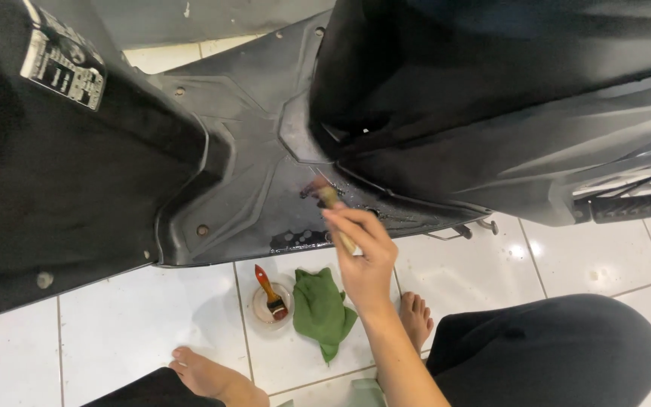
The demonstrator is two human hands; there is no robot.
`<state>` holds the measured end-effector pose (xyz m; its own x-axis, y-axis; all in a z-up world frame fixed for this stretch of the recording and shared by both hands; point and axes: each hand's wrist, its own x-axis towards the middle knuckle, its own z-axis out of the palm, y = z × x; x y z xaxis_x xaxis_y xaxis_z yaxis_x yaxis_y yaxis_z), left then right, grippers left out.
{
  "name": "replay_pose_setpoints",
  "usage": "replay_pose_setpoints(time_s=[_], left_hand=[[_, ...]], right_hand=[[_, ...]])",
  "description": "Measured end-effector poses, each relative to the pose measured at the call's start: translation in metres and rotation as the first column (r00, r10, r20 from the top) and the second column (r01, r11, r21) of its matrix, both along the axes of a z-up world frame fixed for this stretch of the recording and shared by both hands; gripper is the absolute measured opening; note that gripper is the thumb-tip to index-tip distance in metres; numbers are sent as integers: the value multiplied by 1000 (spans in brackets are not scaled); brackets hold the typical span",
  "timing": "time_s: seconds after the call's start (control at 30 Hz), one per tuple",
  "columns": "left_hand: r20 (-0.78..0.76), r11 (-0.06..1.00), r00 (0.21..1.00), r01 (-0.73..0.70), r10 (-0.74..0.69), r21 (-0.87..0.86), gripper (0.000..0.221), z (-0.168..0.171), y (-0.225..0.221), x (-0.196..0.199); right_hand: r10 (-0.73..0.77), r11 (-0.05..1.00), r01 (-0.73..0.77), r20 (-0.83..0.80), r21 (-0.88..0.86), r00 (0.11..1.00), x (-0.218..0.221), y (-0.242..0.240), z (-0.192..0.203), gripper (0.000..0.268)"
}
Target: The person sits on a small stool and uses a paintbrush to apply black paint to the lower plastic bodywork of a motorcycle. They dip the brush into a small container of paint and carefully cover the surface, occasionally wiping the brush on a green cloth.
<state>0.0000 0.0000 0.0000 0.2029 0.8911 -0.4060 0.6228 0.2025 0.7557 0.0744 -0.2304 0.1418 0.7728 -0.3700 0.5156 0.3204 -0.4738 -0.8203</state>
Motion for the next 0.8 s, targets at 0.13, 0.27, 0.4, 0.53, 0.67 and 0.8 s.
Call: replay_pose_setpoints(time_s=[0.13, 0.27, 0.4, 0.53, 0.67, 0.8], left_hand=[[-68, 993, 997, 53, -46, 107, 72, -35, 13, -9], [-10, 999, 1000, -25, 25, -34, 69, 8, -3, 3], [-23, 992, 996, -88, 86, -88, 64, 14, -2, 5], [-24, 999, 1000, -18, 17, -29, 71, 6, -1, 1], [31, 999, 999, -24, 24, -30, 69, -7, 3, -2], [-3, 1000, 1000, 3, -3, 12, 72, -11, 5, -3]], right_hand=[[-26, 998, 29, 43, -61, 999, 3, -2, 2, 26], [19, 997, -17, 39, -70, 999, 2, 1, 2, 23], [-7, 996, 12, 58, -88, 998, 3, 5, -7, 27], [-22, 995, 26, 51, -92, 998, 3, 10, -2, 26], [4, 994, 2, 53, -105, 999, 4, 7, -6, 28], [-24, 996, 30, 69, -88, 997, 8, 5, -6, 25]])
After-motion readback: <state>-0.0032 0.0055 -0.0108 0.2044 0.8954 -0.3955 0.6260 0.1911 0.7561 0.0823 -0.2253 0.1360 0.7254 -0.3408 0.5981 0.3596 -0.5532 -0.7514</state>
